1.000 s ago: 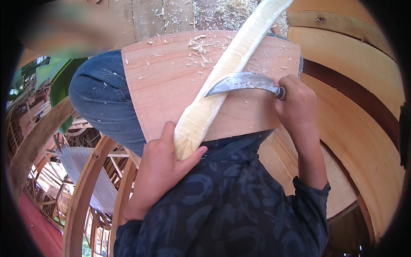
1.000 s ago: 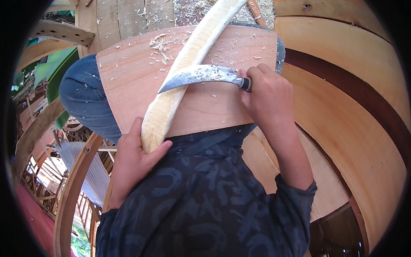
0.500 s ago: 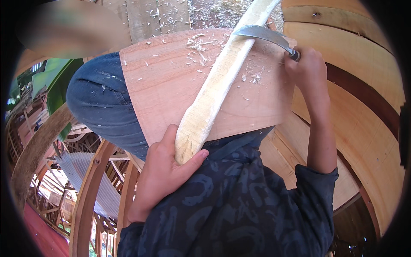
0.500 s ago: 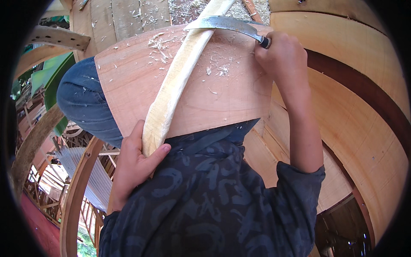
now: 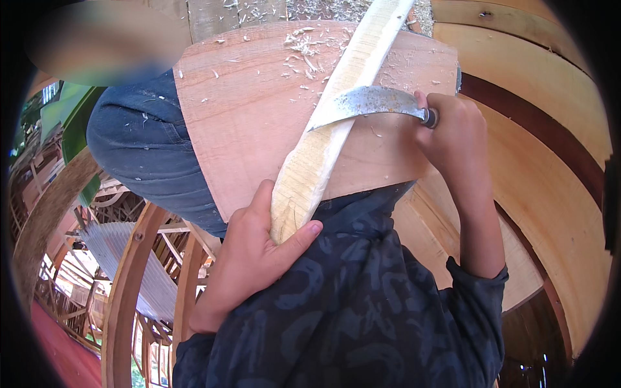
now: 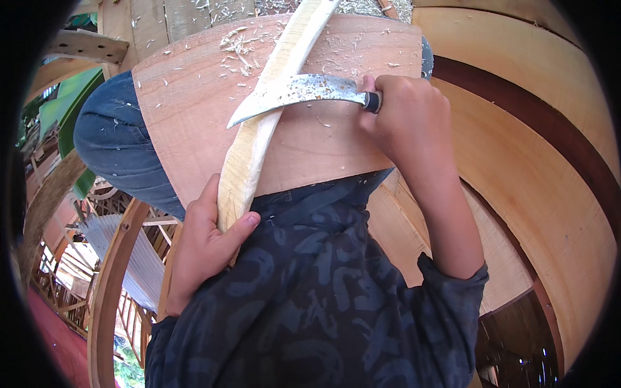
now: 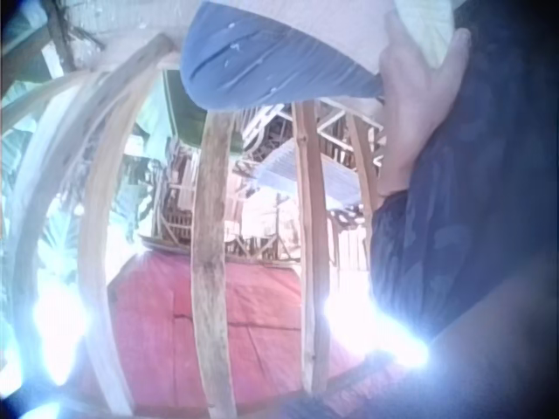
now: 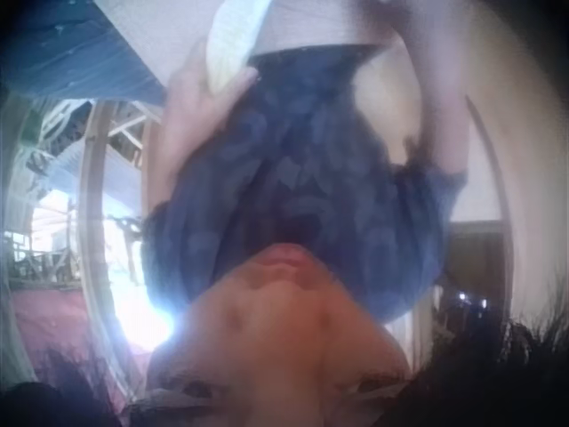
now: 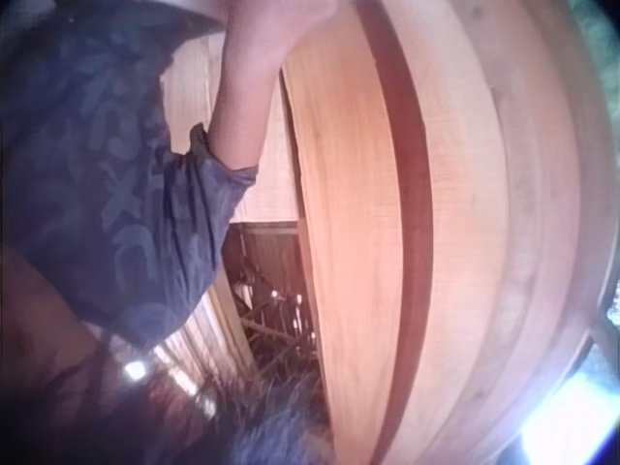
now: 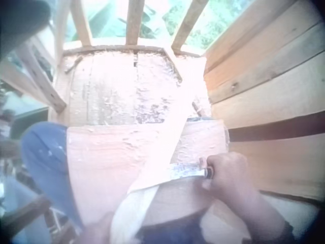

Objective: The person sits on a wooden floor and uses a curved knife to shave and shape a long, thin piece of light-colored wood. They hold the wood against their lap and repeatedly scrape the blade along its length to remove thin shavings.

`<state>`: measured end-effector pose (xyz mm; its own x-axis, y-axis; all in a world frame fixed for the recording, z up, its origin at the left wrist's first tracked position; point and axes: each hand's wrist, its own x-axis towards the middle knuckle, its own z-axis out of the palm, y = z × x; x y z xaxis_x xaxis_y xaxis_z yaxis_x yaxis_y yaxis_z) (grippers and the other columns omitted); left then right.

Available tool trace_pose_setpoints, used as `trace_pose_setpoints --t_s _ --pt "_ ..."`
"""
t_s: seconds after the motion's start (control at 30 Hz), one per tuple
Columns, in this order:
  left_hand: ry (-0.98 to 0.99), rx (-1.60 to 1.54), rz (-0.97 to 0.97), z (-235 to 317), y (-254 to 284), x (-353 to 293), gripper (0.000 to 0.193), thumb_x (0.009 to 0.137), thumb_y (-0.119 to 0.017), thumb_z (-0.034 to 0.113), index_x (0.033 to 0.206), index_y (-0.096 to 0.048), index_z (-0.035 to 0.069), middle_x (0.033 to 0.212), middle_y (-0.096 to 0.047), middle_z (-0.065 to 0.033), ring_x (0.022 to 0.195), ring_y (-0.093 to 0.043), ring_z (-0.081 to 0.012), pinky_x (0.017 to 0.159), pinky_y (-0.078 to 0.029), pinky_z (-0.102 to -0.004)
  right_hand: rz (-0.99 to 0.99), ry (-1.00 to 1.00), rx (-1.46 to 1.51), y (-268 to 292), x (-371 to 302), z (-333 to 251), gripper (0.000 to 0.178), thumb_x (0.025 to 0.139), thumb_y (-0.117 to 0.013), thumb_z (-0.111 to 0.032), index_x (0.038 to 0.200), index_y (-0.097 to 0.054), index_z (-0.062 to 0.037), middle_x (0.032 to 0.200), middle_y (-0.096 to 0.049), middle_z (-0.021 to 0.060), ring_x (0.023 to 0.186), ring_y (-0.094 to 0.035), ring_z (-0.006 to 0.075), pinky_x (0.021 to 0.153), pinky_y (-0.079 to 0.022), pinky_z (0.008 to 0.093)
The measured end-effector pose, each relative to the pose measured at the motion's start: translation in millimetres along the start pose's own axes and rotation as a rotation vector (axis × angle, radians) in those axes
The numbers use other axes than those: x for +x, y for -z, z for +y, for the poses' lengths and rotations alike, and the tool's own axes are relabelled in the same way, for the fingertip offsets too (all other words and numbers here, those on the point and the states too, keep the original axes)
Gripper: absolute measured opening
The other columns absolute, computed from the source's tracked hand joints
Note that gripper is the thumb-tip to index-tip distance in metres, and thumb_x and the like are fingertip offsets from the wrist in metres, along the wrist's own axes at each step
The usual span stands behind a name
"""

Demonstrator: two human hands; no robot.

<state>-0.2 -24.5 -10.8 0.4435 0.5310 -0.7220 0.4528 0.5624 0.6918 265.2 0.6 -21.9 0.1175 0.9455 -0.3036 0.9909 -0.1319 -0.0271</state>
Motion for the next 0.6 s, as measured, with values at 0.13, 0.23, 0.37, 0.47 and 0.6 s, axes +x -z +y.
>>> trace_pose_setpoints --t_s 0.13,0.23,0.37,0.47,0.6 --pt "0.021 0.011 0.004 -0.1 -2.7 -0.7 0.051 0.08 -0.067 0.024 0.119 -0.05 -0.005 0.089 -0.064 -0.0176 0.083 -0.061 -0.0192 0.078 -0.046 -0.0331 0.069 -0.017 0.014 -8.8 6.6 8.8 0.024 0.081 -0.06 -0.023 0.071 -0.067 -0.0014 0.065 -0.061 0.0209 0.064 -0.061 0.0384 0.06 -0.049 0.0441" --pt "0.066 0.02 -0.019 1.8 -1.9 -0.6 0.053 0.08 -0.067 0.023 0.121 -0.049 -0.005 0.091 -0.064 -0.0187 0.086 -0.061 -0.0198 0.08 -0.046 -0.0332 0.059 -0.172 0.0 -11.1 17.8 15.1 0.024 0.08 -0.058 -0.021 0.074 -0.067 -0.0002 0.069 -0.062 0.0223 0.068 -0.062 0.0392 0.062 -0.049 0.0438" --pt "0.019 -0.043 -0.005 -4.8 -0.8 -2.3 0.056 0.08 -0.067 0.022 0.124 -0.047 -0.006 0.095 -0.064 -0.02 0.089 -0.061 -0.0205 0.082 -0.046 -0.0334 0.05 -0.382 -0.048 8.6 47.5 52.9 0.026 0.081 -0.057 -0.022 0.076 -0.066 0.0011 0.069 -0.062 0.0236 0.069 -0.062 0.0403 0.062 -0.049 0.0437" --pt "0.015 -0.043 -0.031 -10.2 0.5 -0.2 0.057 0.08 -0.067 0.022 0.126 -0.047 -0.006 0.096 -0.064 -0.0204 0.09 -0.061 -0.0216 0.083 -0.046 -0.0335 0.026 -0.373 -0.053 17.8 38.1 49.5 0.026 0.082 -0.057 -0.022 0.072 -0.066 0.0008 0.065 -0.06 0.0231 0.064 -0.061 0.0404 0.06 -0.049 0.0429" --pt "-0.039 0.009 -0.01 -12.5 -0.4 1.6 0.052 0.081 -0.068 0.029 0.114 -0.048 -0.006 0.087 -0.064 -0.0248 0.083 -0.064 -0.035 0.074 -0.049 -0.0391 -0.081 0.049 0.037 8.8 -14.4 -2.7 0.025 0.082 -0.06 -0.019 0.066 -0.064 0.0 0.059 -0.058 0.0206 0.058 -0.061 0.0374 0.057 -0.048 0.0435"
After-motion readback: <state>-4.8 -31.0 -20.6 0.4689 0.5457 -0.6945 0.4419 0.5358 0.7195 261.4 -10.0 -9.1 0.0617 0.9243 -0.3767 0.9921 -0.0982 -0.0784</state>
